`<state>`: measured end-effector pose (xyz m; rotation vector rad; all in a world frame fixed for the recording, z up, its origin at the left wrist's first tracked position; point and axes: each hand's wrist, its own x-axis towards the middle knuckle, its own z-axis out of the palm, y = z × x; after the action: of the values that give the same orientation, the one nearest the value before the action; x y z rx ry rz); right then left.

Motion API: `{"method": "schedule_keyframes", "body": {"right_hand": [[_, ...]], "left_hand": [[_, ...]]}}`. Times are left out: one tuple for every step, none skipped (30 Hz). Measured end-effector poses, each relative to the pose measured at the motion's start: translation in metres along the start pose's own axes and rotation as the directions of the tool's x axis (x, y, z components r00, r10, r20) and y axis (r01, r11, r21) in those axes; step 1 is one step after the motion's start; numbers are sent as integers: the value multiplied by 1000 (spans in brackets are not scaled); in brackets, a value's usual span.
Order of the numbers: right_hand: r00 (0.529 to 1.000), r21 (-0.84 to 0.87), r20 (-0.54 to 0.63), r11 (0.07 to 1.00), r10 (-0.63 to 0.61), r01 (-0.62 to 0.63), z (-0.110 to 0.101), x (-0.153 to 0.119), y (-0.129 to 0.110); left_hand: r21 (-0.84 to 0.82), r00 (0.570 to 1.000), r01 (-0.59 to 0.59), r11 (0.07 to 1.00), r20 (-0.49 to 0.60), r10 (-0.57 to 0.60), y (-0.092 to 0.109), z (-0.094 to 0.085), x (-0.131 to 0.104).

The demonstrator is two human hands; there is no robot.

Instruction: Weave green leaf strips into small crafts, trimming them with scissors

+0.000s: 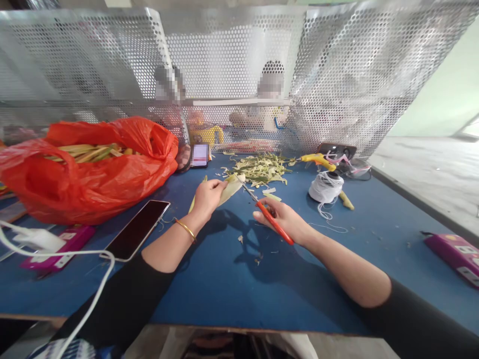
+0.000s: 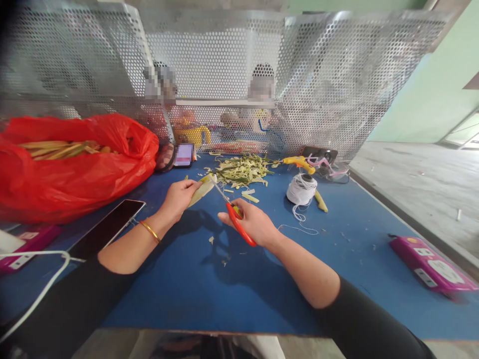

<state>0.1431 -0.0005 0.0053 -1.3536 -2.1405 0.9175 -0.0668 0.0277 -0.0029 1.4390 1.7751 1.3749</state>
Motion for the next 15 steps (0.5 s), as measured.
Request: {"method": "schedule_keyframes", "body": {"right_hand": [[1000,2,6,1000,1,-1,0,0,0],[1000,3,11,1000,3,-3,0,0,0],[1000,4,16,1000,5,-5,-1,0,-1],[1000,2,21,1000,7,-7,-1,-1,-1],[1000,-2,24,1000,7,-7,-1,-1,-1],[1000,-8,25,1000,5,-5,-2,-1,-2],[1000,-14,25,1000,2,-2,-2,-2,-2],[1000,-21,23,1000,0,1,-3,-2,-3],[1000,-27,23,1000,-1,2,-3,-3,-4],[1000,-31,22,1000,0,1,-4,-3,-4],[1000,-34,22,999,1,-1,-4,-3,-5],[1000,-37,23,999,2,-1,-4,-3,-5],[1000,-38,23,999,2,-1,-4,-3,-6],[1000,-38,23,999,1,-1,-4,-3,-6],[1000,-38,23,999,2,-1,-3,-3,-6]], "left_hand": [[-15,1000,12,1000,6,-12,1,0,-1],[-30,1000,23,999,12,-22,1,0,-1],[-47,999,34,998,19,-33,2,0,-1],[-62,999,44,997,28,-42,2,1,-2],[-72,998,52,996,36,-50,3,1,-2],[-76,998,56,996,42,-53,3,1,-2],[-77,998,55,996,46,-51,4,1,-3],[-72,998,46,996,47,-43,5,1,-3],[-60,999,30,998,47,-28,5,1,-4],[-41,999,11,999,43,-10,6,1,-5],[-17,999,-10,1000,34,10,6,1,-5],[10,999,-32,999,21,32,5,2,-6],[35,999,-53,998,4,53,5,2,-6],[57,997,-70,996,-15,71,4,2,-7],[75,996,-81,994,-34,84,3,2,-7]]}}
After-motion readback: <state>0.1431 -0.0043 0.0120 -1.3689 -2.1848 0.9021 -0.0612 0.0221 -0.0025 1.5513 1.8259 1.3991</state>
